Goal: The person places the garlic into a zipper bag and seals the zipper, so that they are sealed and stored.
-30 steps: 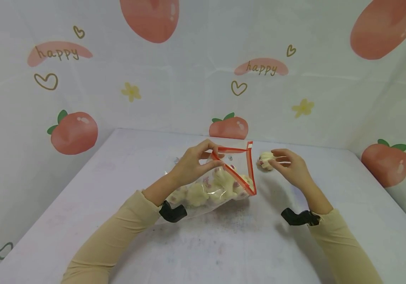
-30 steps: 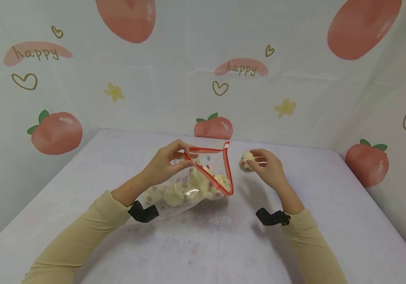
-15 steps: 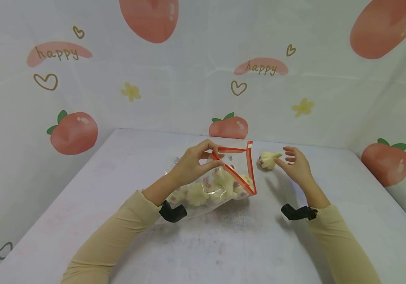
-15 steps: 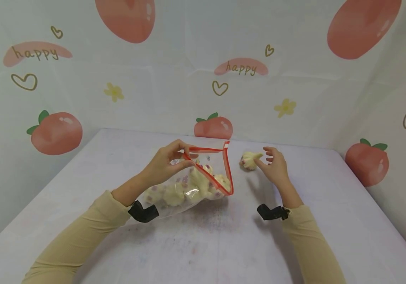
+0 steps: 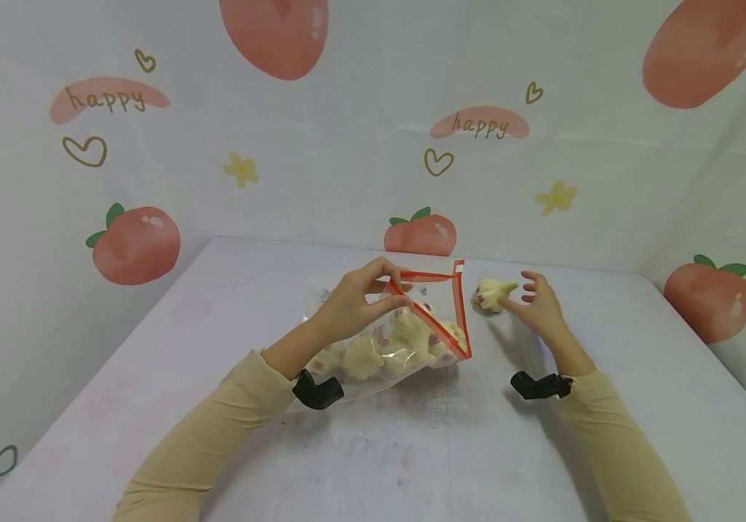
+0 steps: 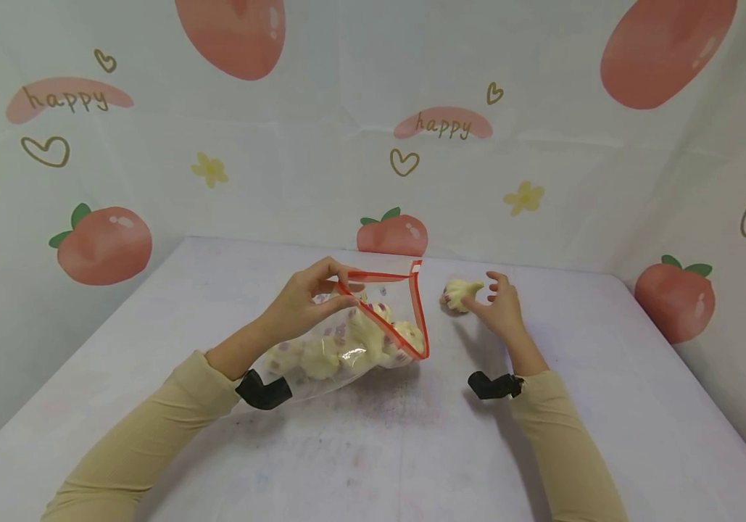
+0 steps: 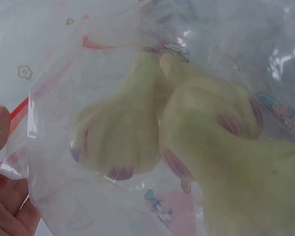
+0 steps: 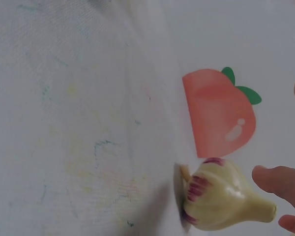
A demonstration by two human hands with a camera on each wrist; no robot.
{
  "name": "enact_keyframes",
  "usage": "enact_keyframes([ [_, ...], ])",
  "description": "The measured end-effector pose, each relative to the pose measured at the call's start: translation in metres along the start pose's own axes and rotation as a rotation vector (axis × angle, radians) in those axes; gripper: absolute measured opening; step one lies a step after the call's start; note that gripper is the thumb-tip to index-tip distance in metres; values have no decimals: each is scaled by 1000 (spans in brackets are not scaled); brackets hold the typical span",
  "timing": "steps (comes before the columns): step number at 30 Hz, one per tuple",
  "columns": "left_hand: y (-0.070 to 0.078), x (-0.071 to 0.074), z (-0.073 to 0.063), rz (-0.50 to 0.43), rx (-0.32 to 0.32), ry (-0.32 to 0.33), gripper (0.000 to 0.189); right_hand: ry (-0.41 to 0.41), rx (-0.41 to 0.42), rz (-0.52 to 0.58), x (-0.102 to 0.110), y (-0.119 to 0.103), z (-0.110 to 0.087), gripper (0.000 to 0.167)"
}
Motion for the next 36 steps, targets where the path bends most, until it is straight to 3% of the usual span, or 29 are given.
enact_keyframes([
  [11,1,-1,-1,0,-1,-9,24,-18,8,-38,-16,-2,9,76],
  [18,2,-1,-1,4,-3,-7,24,-45,-43,-12,-23,-1,13,83],
  [36,1,-2,0,25,-12,-9,24,22,-69,-34,-29,2,17,82],
])
Point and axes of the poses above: each hand's wrist, its own z-axis towards the middle knuckle, its own x-axis out of the back of the hand, y = z × x, the point moved 6 cm from there along z, towards the middle knuckle
